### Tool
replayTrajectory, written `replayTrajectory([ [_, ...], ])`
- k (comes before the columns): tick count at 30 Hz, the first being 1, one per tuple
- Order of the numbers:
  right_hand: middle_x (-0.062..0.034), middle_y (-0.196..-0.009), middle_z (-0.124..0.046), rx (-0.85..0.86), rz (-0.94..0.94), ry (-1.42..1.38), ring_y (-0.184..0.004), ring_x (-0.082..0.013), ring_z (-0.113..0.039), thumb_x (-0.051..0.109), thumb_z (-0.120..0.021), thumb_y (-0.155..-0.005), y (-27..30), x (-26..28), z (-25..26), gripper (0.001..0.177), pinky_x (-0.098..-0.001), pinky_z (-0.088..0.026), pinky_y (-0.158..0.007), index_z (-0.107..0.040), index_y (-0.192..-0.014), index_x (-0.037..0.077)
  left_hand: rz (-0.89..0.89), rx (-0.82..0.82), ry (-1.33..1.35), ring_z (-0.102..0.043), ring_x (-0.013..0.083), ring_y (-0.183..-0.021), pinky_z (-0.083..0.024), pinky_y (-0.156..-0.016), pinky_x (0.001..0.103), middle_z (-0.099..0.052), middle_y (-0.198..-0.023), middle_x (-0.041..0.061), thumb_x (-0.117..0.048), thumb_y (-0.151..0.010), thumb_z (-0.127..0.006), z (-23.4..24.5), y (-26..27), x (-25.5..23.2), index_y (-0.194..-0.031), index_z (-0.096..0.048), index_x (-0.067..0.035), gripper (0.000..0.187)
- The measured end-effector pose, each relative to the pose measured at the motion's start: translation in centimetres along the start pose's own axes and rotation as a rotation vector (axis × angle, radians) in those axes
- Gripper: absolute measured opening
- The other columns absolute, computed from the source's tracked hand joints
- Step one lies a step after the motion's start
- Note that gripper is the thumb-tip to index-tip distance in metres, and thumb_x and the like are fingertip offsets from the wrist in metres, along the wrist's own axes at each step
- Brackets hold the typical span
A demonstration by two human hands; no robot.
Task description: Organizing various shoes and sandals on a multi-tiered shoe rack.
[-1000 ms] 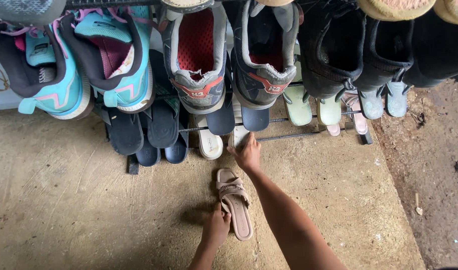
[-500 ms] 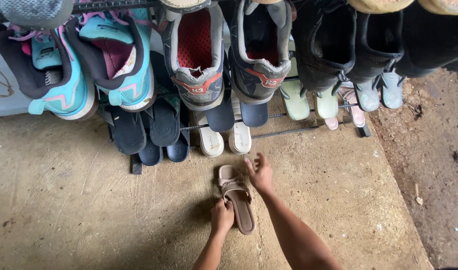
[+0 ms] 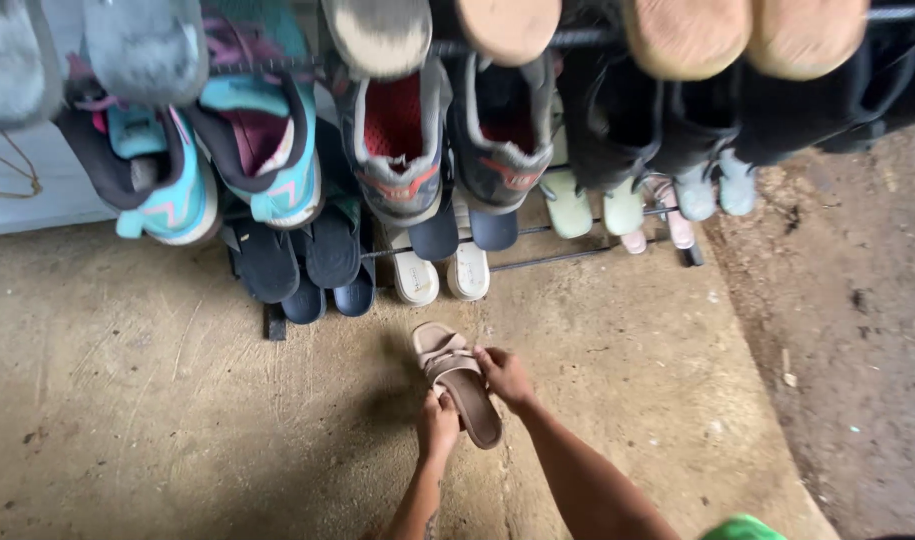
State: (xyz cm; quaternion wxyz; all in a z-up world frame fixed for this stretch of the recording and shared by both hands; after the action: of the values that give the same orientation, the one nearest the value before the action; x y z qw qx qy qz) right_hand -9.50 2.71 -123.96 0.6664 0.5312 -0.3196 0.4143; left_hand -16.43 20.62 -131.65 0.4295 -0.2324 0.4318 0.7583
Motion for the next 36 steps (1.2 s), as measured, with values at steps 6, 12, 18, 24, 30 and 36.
replayTrajectory([
  [6,-0.0165,-0.093,-0.08,0.205,-0.044,0.15,-0.076,-0.0208,-0.072,0.062,-0.06,-0.093,10.7,5.8,2.4,0.067,-0.0329,-0.058,-0.062,-0.076,-0.114,0.0,0.179,-0.045,0.13,-0.074,0.0413,-0.093,-0.061,-0.081,0.051,-0.073,-0.107,0.023,-0.023,-0.098,-0.053,9.2,11.2,-9.1,-0.112,-0.065,-0.002,0.028],
  [12,-0.0168,-0.116,-0.074,0.413,0.173,0.321,-0.09,-0.0263,-0.078,0.069,-0.069,-0.083,26.3,22.9,6.2,0.09,-0.0372,-0.064,-0.078,-0.056,-0.138,-0.001,0.238,-0.08,0.268,-0.078,0.033,-0.079,-0.061,-0.065,0.042,-0.077,-0.103,0.019,-0.02,-0.099,-0.056,14.3,19.1,-13.6,-0.113,-0.067,-0.004,0.024],
  [18,-0.0361,-0.128,-0.061,0.239,0.598,0.565,-0.102,-0.0454,-0.072,0.049,-0.088,-0.079,38.2,36.6,11.4,0.11,-0.0472,-0.064,-0.086,-0.029,-0.149,-0.012,0.235,0.015,0.455,-0.081,0.0311,-0.069,-0.065,-0.054,0.038,-0.077,-0.1,0.022,-0.015,-0.098,-0.052,24.6,30.4,-31.2,-0.111,-0.064,0.0,0.023],
  [24,-0.0276,-0.13,-0.062,0.125,0.287,0.549,-0.104,-0.0396,-0.072,0.039,-0.083,-0.081,45.0,44.9,15.2,0.109,-0.0428,-0.062,-0.09,-0.021,-0.161,-0.001,0.078,0.079,0.404,-0.081,0.0272,-0.069,-0.063,-0.055,0.035,-0.075,-0.101,0.017,-0.019,-0.101,-0.052,31.5,38.1,-43.2,-0.112,-0.061,0.002,0.025],
  [30,-0.0307,-0.117,-0.068,-0.15,0.477,0.401,-0.105,-0.0415,-0.072,0.028,-0.084,-0.079,51.5,53.3,18.9,0.092,-0.0437,-0.061,-0.089,-0.035,-0.15,-0.005,-0.205,0.136,0.5,-0.081,0.0239,-0.066,-0.066,-0.052,0.033,-0.078,-0.095,0.015,-0.023,-0.1,-0.058,36.5,42.6,-51.4,-0.106,-0.063,0.001,0.026],
  [36,-0.029,-0.112,-0.073,-0.382,0.554,0.266,-0.099,-0.0366,-0.078,0.028,-0.081,-0.079,55.1,57.9,23.2,0.084,-0.0422,-0.064,-0.085,-0.041,-0.144,-0.006,-0.379,0.354,0.526,-0.079,0.0214,-0.067,-0.058,-0.05,0.03,-0.078,-0.092,0.013,-0.03,-0.1,-0.06,40.3,47.4,-59.8,-0.109,-0.061,-0.002,0.029],
])
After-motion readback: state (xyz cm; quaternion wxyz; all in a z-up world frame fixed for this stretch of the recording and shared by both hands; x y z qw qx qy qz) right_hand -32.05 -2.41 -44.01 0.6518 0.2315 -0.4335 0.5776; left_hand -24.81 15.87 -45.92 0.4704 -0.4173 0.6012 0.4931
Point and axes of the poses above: each hand's wrist, its own y-axis away from the middle knuckle, its own z-axis out of the back of the hand, x = y × z, the point moved 7 cm from there along -y, towards the middle knuckle
